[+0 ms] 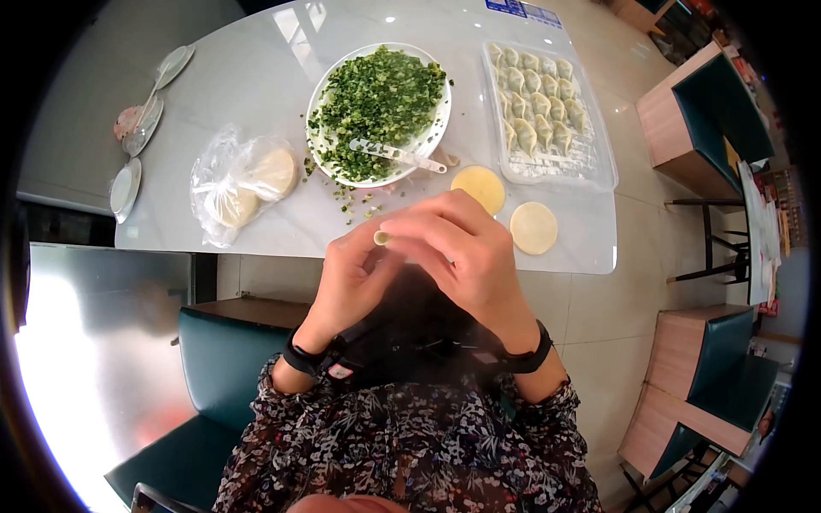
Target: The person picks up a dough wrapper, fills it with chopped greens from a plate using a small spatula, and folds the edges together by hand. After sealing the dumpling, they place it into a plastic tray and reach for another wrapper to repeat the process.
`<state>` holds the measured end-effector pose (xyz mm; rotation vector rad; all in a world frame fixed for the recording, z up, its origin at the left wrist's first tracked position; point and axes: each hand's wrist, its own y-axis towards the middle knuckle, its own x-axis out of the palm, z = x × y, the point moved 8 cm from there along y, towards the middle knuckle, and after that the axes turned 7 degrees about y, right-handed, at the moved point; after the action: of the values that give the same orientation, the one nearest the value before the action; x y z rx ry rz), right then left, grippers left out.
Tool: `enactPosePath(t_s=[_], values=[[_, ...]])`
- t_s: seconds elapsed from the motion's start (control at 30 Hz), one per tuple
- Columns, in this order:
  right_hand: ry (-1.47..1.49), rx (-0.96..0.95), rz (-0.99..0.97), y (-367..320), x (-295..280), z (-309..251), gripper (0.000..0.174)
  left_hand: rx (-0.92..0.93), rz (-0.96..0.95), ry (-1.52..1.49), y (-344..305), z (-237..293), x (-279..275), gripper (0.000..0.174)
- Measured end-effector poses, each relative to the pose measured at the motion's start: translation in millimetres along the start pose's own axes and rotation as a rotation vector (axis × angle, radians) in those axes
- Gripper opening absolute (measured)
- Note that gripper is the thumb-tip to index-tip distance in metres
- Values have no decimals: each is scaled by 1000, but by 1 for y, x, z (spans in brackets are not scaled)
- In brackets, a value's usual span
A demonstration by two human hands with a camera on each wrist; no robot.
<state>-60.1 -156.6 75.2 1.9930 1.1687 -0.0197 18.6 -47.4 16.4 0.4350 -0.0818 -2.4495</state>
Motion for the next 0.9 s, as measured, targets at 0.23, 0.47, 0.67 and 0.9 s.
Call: enactPosePath(t_s=[0.23,0.47,0.67,0.9], values=[[-86,-42,51,-3,0,-5,19,1,42,-1,-1,4,1,39],[-24,19,27,0,-3,2,28,-217,-14,0,-4,-19,4,41],[134,49,-58,1,6,15,30,-33,55,133,-1,-1,-3,28],[218,141,-23,-4,10,19,13,17,123,-12,-2,-8,0,27]])
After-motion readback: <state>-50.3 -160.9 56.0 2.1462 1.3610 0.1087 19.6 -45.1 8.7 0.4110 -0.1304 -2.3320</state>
